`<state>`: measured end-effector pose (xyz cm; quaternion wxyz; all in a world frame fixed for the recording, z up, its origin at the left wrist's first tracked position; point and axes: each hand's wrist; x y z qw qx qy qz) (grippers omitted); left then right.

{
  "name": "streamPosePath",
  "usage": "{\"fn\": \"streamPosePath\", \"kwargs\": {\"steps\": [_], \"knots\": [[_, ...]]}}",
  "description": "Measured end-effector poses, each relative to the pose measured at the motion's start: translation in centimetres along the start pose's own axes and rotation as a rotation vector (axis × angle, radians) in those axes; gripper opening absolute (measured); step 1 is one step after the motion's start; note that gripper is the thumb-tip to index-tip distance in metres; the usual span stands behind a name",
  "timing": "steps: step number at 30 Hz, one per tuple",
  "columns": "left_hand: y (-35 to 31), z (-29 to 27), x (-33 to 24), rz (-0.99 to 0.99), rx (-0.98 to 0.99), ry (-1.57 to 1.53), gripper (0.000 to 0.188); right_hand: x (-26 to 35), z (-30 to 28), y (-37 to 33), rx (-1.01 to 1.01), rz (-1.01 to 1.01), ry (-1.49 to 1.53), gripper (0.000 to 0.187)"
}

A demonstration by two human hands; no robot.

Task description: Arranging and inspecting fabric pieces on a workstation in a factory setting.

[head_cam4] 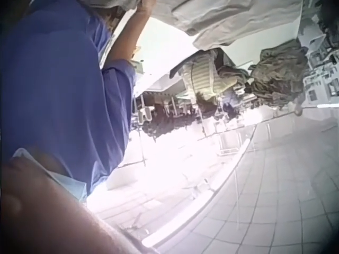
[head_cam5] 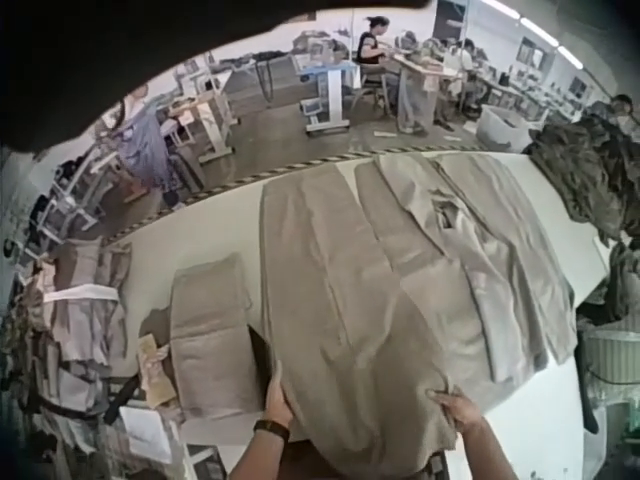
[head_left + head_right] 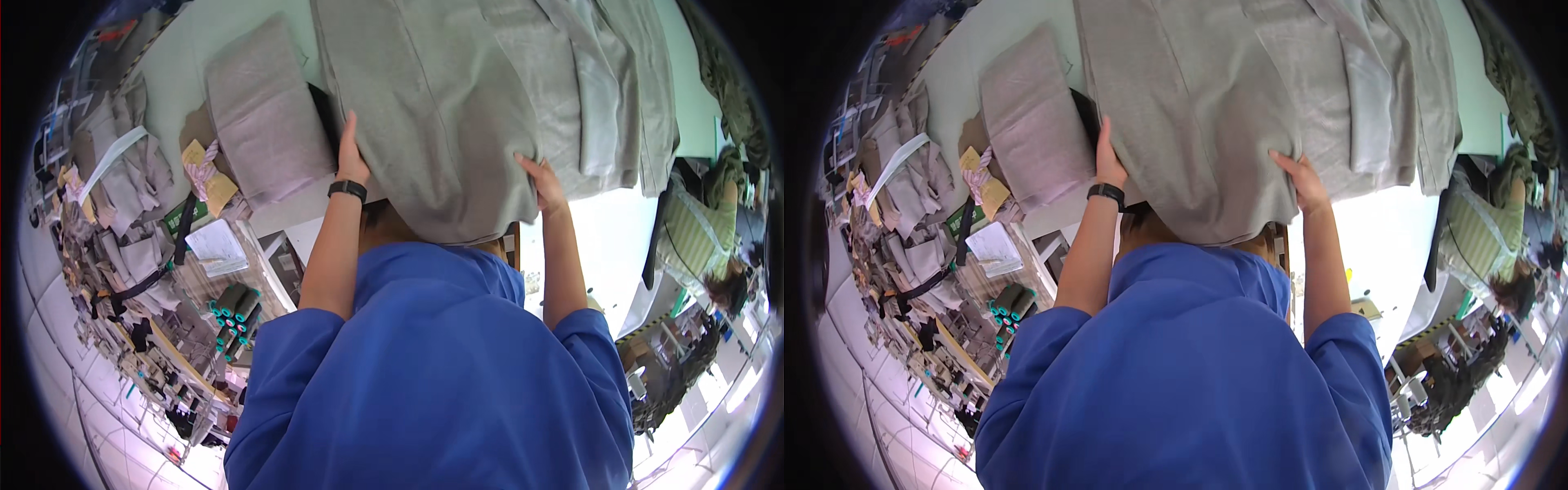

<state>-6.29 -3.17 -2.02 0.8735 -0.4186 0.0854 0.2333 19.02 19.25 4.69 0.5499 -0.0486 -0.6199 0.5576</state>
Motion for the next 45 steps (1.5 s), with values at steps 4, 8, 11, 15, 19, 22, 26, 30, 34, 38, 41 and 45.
{"fn": "streamPosePath", "kwargs": {"steps": [4,8,11,15,19,22,26,30,34,38,41,45], "knots": [[0.5,3.4,0.6,0.109,0.027,0.048,0.054,3.1,-0.5,-0.6,-0.009,0.001,0.012,0.048],[-0.2,3.3,1.8,-0.005,0.032,0.307,0.053,3.0,-2.4,-0.5,-0.025,0.109,-0.093,0.049],[-2.1,0.3,1.7,-0.139,0.116,0.738,0.048,1.5,-4.6,0.2,-0.04,0.174,-0.149,0.05],[-6.5,-3.9,4.3,-0.16,0.383,1.132,0.041,-1.1,-7.0,0.0,-0.059,0.191,-0.188,0.052],[-9.7,-5.1,7.9,-0.13,0.141,1.013,0.042,-1.4,-7.2,-0.7,-0.042,0.14,-0.19,0.052],[-10.4,-4.3,9.6,-0.013,0.129,0.979,0.042,-0.2,-7.1,-1.3,-0.061,0.12,-0.17,0.052],[-10.2,-3.9,8.2,-0.02,0.044,0.55,0.043,0.8,-8.3,-1.8,-0.178,0.111,-0.319,0.049],[-12.1,-6.4,7.6,0.062,-0.116,0.624,0.042,-0.9,-9.3,-1.2,-0.092,-0.049,-0.519,0.044],[-12.9,-9.4,8.5,-0.077,-0.135,0.618,0.039,-4.5,-8.2,-0.8,-0.129,-0.116,-0.607,0.033],[-12.3,-10.5,7.2,0.121,-0.18,0.743,0.039,-7.4,-6.6,-1.6,-0.114,-0.082,-0.41,0.025],[-10.9,-9.6,5.2,0.155,-0.227,0.742,0.037,-7.7,-5.2,-0.6,-0.153,-0.155,-0.344,0.023],[-6.6,-6.7,2.7,0.302,-0.144,0.809,0.034,-5.2,-3.3,3.3,-0.21,-0.218,-0.234,0.022]]}}
Point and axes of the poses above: each hand's wrist, its own y-axis towards the middle knuckle, its own z-axis out of the palm, x = y × z, and after that the axes turned 4 degrees about -y, right-handed
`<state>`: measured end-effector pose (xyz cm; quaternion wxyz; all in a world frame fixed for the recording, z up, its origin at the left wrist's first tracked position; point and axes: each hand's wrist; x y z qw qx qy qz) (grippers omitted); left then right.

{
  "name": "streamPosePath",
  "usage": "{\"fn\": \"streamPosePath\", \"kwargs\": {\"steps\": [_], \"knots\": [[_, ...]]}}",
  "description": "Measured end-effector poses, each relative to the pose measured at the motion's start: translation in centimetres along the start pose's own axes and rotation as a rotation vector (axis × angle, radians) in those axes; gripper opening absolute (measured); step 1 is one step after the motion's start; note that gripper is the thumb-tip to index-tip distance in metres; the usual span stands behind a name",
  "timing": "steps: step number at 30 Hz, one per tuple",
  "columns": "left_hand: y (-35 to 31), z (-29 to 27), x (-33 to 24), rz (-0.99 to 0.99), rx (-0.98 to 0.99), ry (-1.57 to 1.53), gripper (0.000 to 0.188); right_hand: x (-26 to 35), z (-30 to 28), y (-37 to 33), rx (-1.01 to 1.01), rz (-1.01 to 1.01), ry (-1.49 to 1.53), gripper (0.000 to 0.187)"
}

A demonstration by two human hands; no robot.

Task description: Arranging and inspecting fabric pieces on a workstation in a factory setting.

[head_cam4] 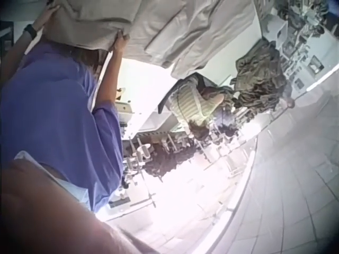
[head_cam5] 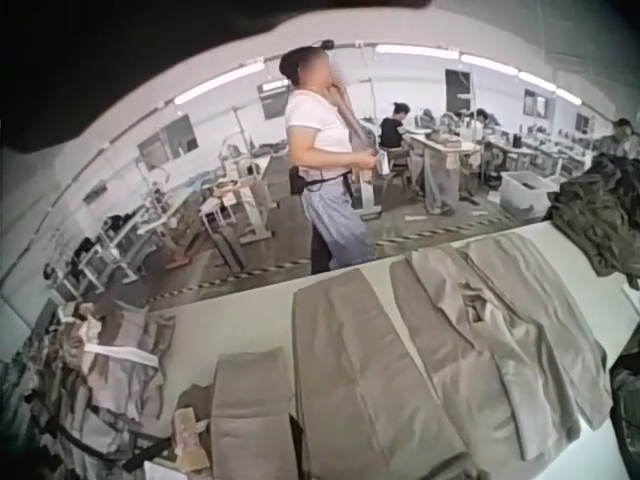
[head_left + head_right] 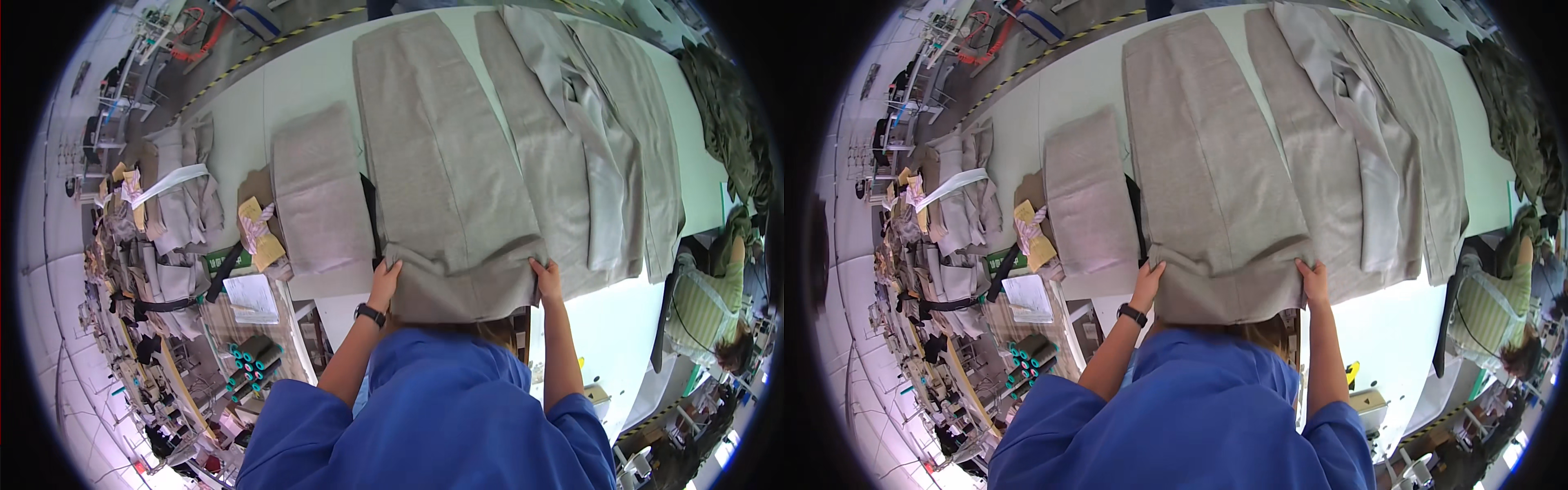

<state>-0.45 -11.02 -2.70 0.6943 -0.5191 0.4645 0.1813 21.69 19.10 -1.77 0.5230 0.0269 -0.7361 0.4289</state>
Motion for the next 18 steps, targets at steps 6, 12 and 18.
{"fn": "streamPosePath", "kwargs": {"steps": [6,12,18], "knots": [[9.1,0.9,-4.6,0.128,-0.059,0.007,0.032,3.5,1.5,6.1,-0.073,-0.048,-0.06,0.023],[3.8,-1.4,-2.5,0.068,0.056,0.197,0.039,1.5,-1.7,6.6,-0.098,-0.082,-0.297,0.023],[-0.1,-3.5,1.4,-0.46,0.13,-0.618,0.05,-0.9,-5.0,4.4,-0.058,-0.11,-0.445,0.017]]}}
Point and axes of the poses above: each hand's wrist, its own y-axis towards the middle knuckle, its own z-axis out of the palm, x = y × z, and after that the axes turned 4 degrees about -y, right-handed
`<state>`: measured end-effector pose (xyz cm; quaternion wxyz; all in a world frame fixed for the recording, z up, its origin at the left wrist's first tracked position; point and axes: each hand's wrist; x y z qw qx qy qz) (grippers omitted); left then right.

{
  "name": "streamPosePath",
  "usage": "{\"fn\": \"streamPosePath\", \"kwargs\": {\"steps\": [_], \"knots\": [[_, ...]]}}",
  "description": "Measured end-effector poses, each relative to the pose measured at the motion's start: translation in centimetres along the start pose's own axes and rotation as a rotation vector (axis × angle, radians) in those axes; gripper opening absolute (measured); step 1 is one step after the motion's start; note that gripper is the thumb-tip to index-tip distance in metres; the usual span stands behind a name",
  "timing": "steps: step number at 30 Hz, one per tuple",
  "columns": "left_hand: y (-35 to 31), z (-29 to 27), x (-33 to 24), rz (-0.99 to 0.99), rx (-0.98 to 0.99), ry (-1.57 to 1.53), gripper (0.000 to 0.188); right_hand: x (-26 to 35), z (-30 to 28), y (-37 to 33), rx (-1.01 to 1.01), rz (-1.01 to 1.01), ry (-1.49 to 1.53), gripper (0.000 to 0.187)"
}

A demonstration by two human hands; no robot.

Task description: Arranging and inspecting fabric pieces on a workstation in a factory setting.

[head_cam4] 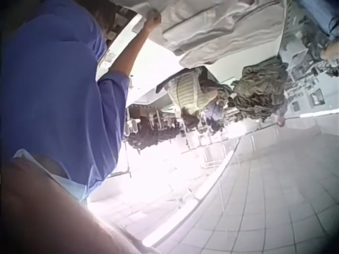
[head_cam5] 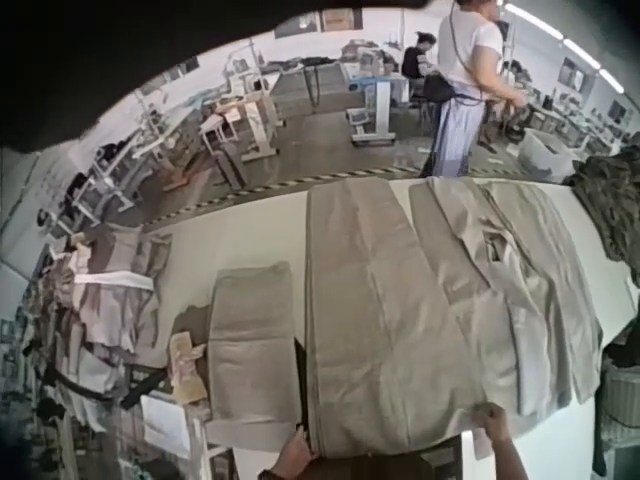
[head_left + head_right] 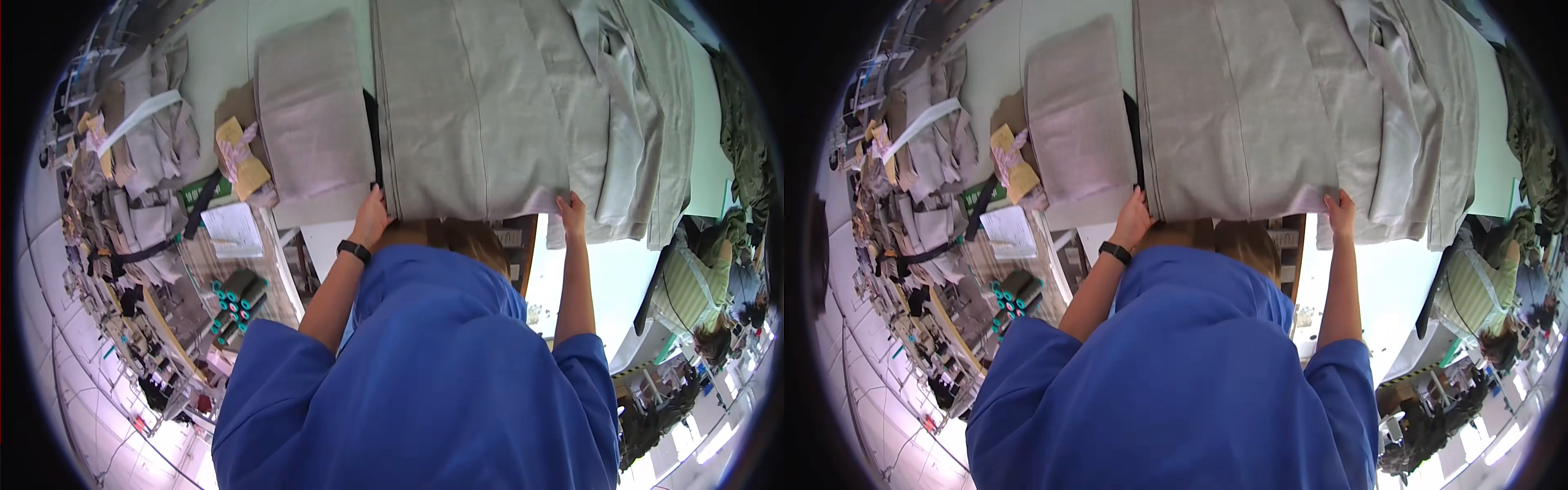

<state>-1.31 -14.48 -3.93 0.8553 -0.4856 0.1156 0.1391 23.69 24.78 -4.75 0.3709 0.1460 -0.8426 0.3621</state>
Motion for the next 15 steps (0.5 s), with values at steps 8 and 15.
{"fn": "streamPosePath", "kwargs": {"steps": [8,15], "knots": [[-1.1,1.2,-0.4,-0.001,0.084,-0.085,0.049,1.0,0.2,-3.3,-0.211,0.169,0.102,0.015],[-0.5,2.9,0.4,0.204,0.041,0.057,0.044,7.7,4.1,-6.5,-0.346,-0.176,-0.358,0.021]]}}
Point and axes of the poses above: each hand's wrist, its own y-axis towards the middle knuckle, its own z-axis out of the palm, x = y × z, and after that the axes turned 4 degrees about -y, right-handed
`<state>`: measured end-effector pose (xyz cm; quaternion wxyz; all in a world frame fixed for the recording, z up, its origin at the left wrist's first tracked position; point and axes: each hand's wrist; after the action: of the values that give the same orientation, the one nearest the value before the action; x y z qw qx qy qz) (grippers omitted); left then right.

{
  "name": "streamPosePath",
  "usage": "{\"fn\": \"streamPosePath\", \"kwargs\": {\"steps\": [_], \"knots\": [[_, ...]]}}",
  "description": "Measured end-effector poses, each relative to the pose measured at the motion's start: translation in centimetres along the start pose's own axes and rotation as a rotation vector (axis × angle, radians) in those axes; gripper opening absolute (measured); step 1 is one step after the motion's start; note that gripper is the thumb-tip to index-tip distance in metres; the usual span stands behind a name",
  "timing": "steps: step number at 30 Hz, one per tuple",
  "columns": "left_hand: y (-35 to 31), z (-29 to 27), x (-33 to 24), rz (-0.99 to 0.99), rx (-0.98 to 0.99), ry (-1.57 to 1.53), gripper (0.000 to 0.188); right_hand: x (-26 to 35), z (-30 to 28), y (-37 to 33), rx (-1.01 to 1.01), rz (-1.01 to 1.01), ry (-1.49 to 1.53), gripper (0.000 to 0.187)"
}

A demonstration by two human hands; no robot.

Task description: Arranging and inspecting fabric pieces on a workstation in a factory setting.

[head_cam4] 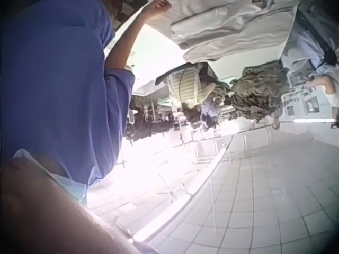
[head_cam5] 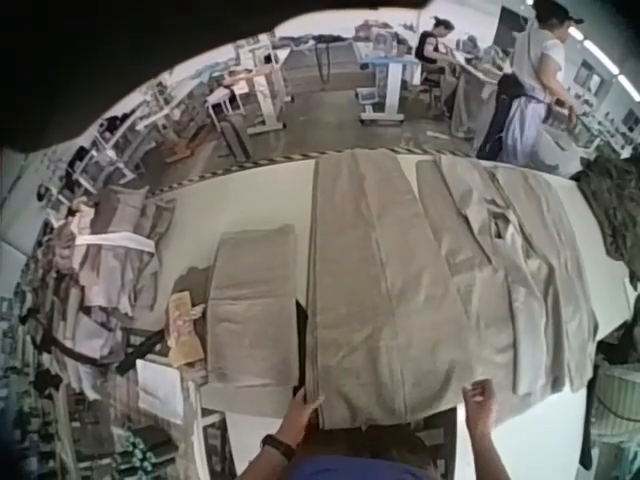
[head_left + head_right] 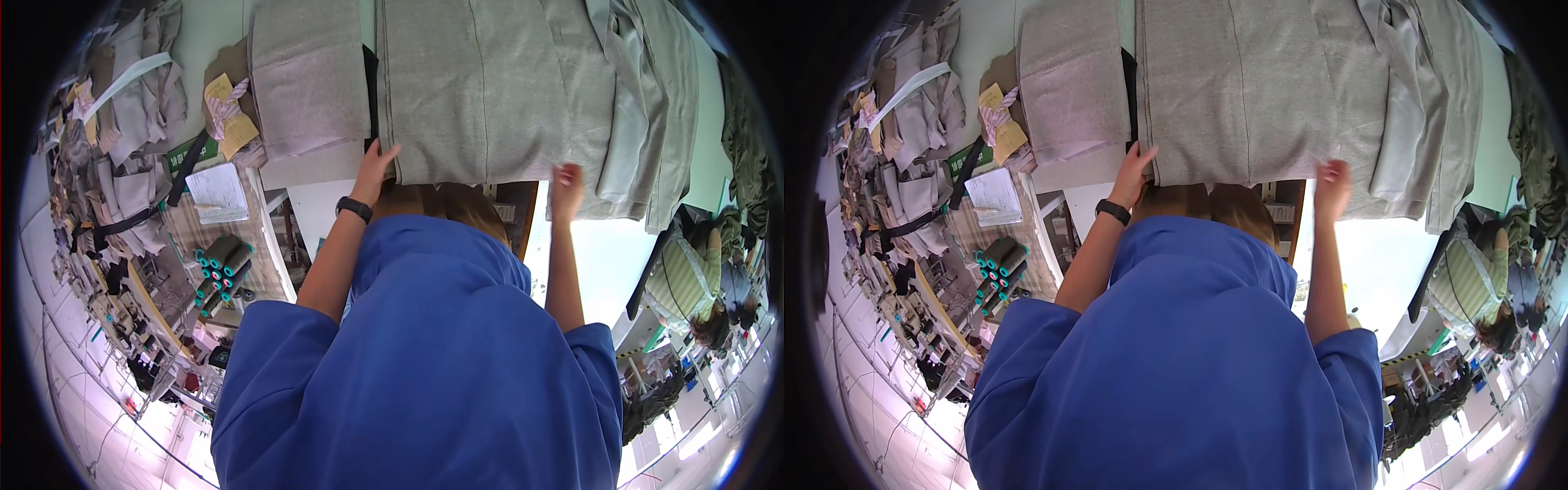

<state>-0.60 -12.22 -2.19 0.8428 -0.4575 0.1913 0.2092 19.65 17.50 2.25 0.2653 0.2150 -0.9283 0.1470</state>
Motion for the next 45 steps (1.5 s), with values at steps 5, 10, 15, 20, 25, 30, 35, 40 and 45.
{"fn": "streamPosePath", "kwargs": {"steps": [5,10,15,20,25,30,35,40,45], "knots": [[-0.8,5.7,0.3,0.613,-0.131,1.189,0.035,11.0,9.0,-3.8,0.408,-0.098,0.589,0.032],[-1.6,12.5,1.2,0.758,0.222,1.223,0.04,13.3,10.3,0.4,0.404,0.196,0.521,0.034],[-2.0,11.2,1.6,0.949,0.438,1.105,0.052,9.2,4.4,4.2,0.462,0.497,0.999,0.028],[-0.1,5.9,0.1,0.88,0.085,1.279,0.058,7.6,2.2,3.7,0.475,0.629,1.334,0.029],[0.8,3.4,-3.9,0.754,-0.012,1.7,0.062,9.2,2.0,2.6,0.359,0.674,1.357,0.032],[2.7,1.2,-9.5,0.768,-0.255,1.755,0.064,9.8,1.4,-0.6,0.213,0.527,1.442,0.031],[4.3,-0.1,-11.0,0.75,-0.289,1.799,0.064,8.6,0.6,-3.3,0.148,0.56,1.518,0.03],[5.7,0.1,-12.1,0.674,-0.327,1.823,0.064,11.2,1.4,-5.6,0.48,-0.16,0.369,0.038],[6.8,0.9,-14.8,0.729,-0.368,1.833,0.066,15.9,6.7,-8.8,0.56,-0.346,-0.144,0.046]]}}
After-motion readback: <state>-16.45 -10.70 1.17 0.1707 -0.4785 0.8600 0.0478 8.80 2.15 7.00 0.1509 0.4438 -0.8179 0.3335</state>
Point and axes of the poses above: each hand's wrist, its own y-axis towards the middle knuckle, its own z-axis out of the palm, x = y × z, and after that the axes turned 4 degrees about -y, right-handed
